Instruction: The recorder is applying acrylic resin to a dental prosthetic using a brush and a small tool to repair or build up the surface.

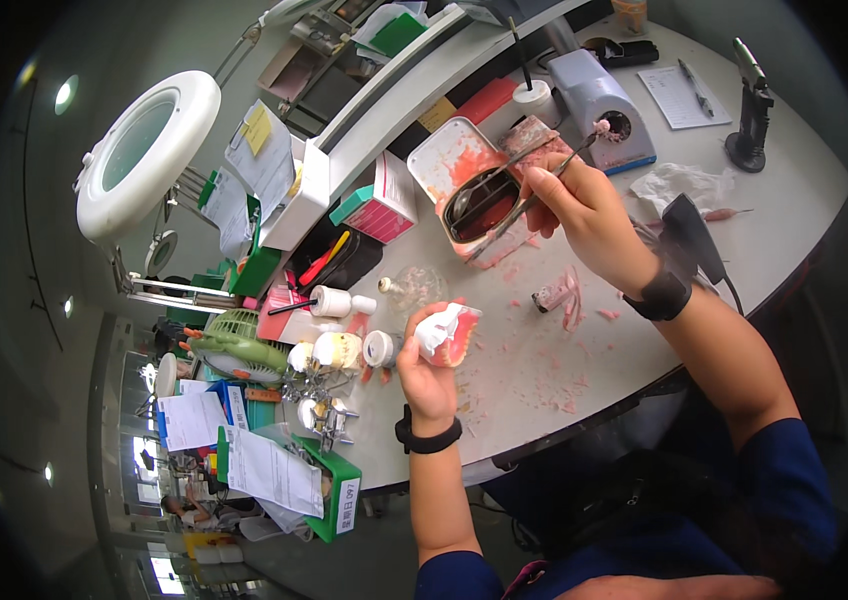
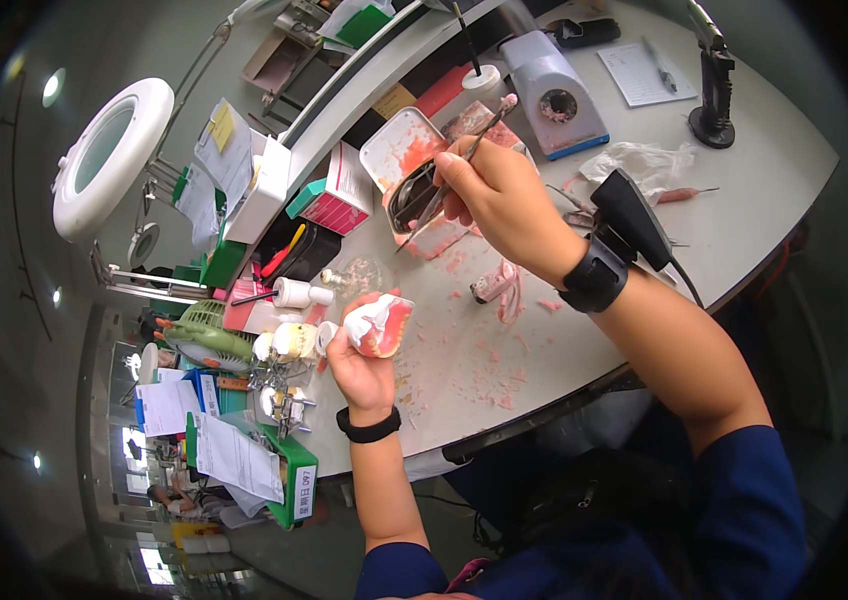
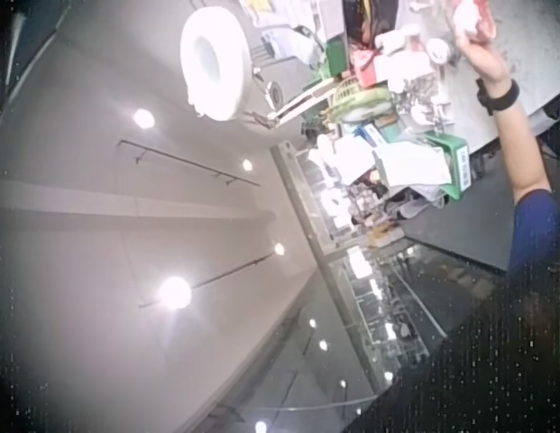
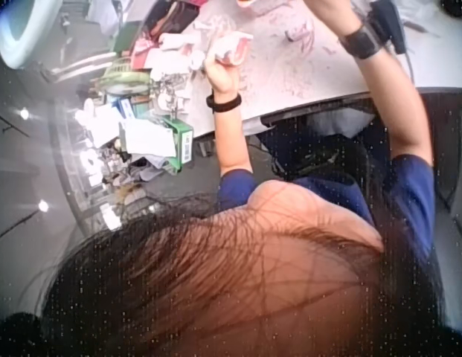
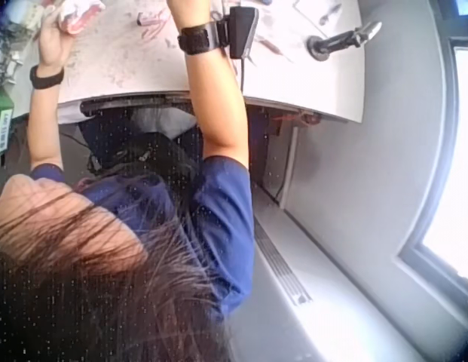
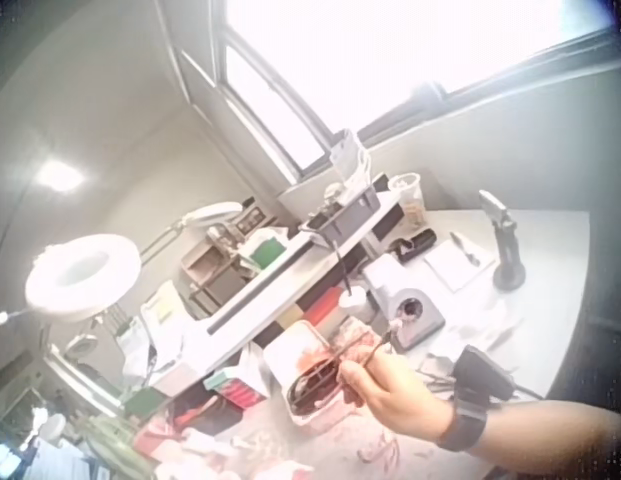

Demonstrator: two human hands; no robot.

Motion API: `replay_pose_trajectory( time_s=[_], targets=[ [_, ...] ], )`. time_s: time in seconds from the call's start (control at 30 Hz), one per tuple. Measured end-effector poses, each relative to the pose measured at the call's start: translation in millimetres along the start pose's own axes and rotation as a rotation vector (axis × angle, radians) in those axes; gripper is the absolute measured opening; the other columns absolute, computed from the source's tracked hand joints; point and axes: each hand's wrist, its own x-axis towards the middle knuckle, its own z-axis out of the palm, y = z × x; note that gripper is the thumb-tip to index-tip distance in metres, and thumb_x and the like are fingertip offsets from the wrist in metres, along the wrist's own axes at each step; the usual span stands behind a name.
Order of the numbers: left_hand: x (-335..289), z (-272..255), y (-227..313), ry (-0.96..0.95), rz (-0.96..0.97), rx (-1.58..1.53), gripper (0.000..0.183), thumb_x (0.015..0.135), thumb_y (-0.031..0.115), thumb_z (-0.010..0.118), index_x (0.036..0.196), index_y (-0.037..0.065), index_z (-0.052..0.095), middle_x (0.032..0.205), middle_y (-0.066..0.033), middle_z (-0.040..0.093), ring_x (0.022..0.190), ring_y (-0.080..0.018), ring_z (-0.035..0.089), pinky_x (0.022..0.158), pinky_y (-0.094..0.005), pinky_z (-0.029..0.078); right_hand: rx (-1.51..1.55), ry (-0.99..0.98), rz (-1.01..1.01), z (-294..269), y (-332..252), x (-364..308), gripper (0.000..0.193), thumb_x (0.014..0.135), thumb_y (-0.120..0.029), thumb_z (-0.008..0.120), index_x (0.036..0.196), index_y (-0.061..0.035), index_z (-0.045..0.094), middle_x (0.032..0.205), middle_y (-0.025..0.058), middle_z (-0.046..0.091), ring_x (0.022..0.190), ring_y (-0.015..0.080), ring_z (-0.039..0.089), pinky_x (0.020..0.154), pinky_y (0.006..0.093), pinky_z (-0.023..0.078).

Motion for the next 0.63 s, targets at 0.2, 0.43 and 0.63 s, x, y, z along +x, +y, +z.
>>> replay_pose_trajectory(
  time_s=[0.2,0.43,0.63],
  targets=[
    [0.3,2.0,1.1,-0.019,-0.011,-0.009,0.053,0.088,0.038,0.033,0.118,-0.003,0.05,0.121,-0.0251,0.053,0.117,-0.0314,0.049,0.102,-0.0418,0.036,0.002,-0.173,0.136,10.1,-2.6,-6.9,0.03,0.098,-0.025,0.046,0.083,-0.0011,0.056,0.069,0.0026,0.057,0.058,0.0081,0.054,0.055,0.0227,0.043],
    [0.5,2.9,0.6,-0.027,-0.009,0.034,0.052,0.086,0.038,0.034,0.118,-0.001,0.05,0.123,-0.0244,0.052,0.111,-0.0298,0.054,0.099,-0.0397,0.038,-0.055,-0.261,0.165,15.6,-3.4,-10.0,0.026,0.098,-0.023,0.046,0.089,0.0006,0.054,0.071,0.002,0.057,0.063,0.0073,0.055,0.059,0.023,0.045],
    [-0.6,0.7,-0.4,-0.036,-0.045,0.025,0.053,0.085,0.039,0.035,0.119,0.0,0.049,0.125,-0.0229,0.052,0.113,-0.0297,0.053,0.1,-0.0396,0.037,-0.079,-0.181,0.05,20.5,3.2,-11.3,0.027,0.096,-0.02,0.049,0.081,-0.0002,0.06,0.06,0.0015,0.057,0.051,0.0066,0.052,0.047,0.0224,0.042]
  ],
)
